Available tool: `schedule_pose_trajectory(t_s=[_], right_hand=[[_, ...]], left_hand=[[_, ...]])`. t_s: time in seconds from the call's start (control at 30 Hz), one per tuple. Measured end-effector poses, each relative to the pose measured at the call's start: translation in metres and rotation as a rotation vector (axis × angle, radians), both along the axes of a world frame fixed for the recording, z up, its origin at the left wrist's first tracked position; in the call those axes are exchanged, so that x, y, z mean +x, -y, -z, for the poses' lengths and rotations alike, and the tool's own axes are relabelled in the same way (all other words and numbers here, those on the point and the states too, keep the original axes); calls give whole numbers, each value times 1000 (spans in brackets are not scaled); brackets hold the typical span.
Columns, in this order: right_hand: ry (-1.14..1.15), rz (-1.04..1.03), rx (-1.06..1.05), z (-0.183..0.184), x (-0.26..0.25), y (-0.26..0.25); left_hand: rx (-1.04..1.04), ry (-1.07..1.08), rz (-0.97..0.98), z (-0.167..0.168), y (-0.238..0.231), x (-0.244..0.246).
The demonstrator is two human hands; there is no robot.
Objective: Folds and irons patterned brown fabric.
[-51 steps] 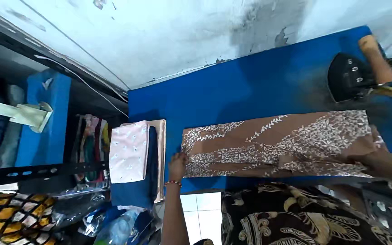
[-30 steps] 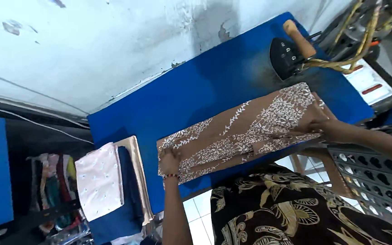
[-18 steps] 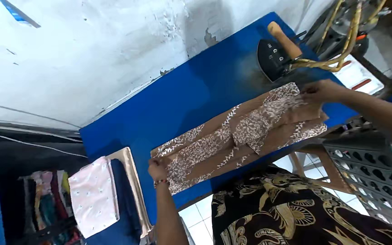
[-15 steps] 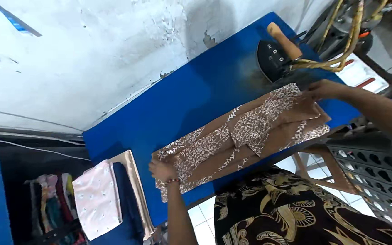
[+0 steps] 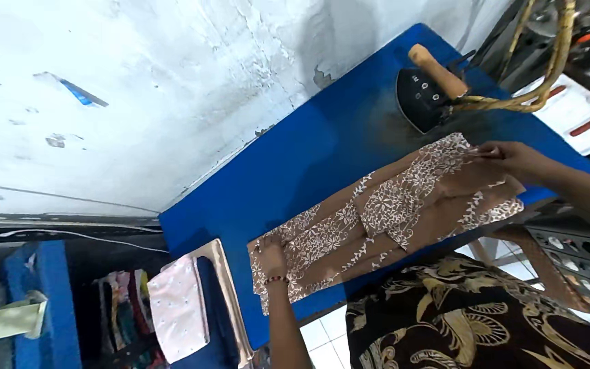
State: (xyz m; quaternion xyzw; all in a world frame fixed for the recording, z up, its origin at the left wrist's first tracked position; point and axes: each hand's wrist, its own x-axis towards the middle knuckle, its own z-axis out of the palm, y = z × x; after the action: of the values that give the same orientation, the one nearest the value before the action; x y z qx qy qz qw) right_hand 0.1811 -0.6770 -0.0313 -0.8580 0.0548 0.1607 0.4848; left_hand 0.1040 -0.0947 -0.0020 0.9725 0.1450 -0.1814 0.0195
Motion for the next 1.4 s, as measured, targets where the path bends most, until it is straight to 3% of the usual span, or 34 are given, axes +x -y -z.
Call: schedule_pose_trajectory(t_s=[0.13, 0.23, 0.33, 0.4, 0.47, 0.53, 0.63, 0.77, 0.87, 0.97, 1.17, 1.3, 1.4], right_hand=[[18, 174, 88, -40, 11, -13], [-42, 240, -11, -27, 27, -25], [-126, 168, -249, -15, 26, -36], [-631, 100, -397, -60, 43, -60], [-215, 139, -298, -12, 19, -34], [-157, 167, -235, 4, 16, -23], [-89, 152, -254, 0, 11, -24], [42, 253, -244, -16, 7, -31], [18, 282, -236, -12, 5, -35], [-35, 276, -246, 5, 4, -32], [-8, 247, -275, 10, -9, -35], [47, 213, -345, -17, 6, -48], [230, 194, -341, -59, 15, -49]], left_hand=[[-65, 188, -220, -13, -12, -1], [38, 283, -365, -3, 7, 3], [-23, 381, -181, -10, 66, -1], [-236, 267, -3, -19, 118, -5], [-406, 99, 51, -7, 160, -10], [-502, -1, 16, 1, 192, -16], [-640, -107, -34, -6, 211, -15], [-1078, 46, -104, -22, 197, 10], [-908, 74, -201, -6, 181, 35], [-637, 16, -89, 9, 173, 33], [-484, 382, 559, 31, 165, -14], [-418, 275, 528, 25, 179, -5], [-369, 635, 524, 21, 175, -11]])
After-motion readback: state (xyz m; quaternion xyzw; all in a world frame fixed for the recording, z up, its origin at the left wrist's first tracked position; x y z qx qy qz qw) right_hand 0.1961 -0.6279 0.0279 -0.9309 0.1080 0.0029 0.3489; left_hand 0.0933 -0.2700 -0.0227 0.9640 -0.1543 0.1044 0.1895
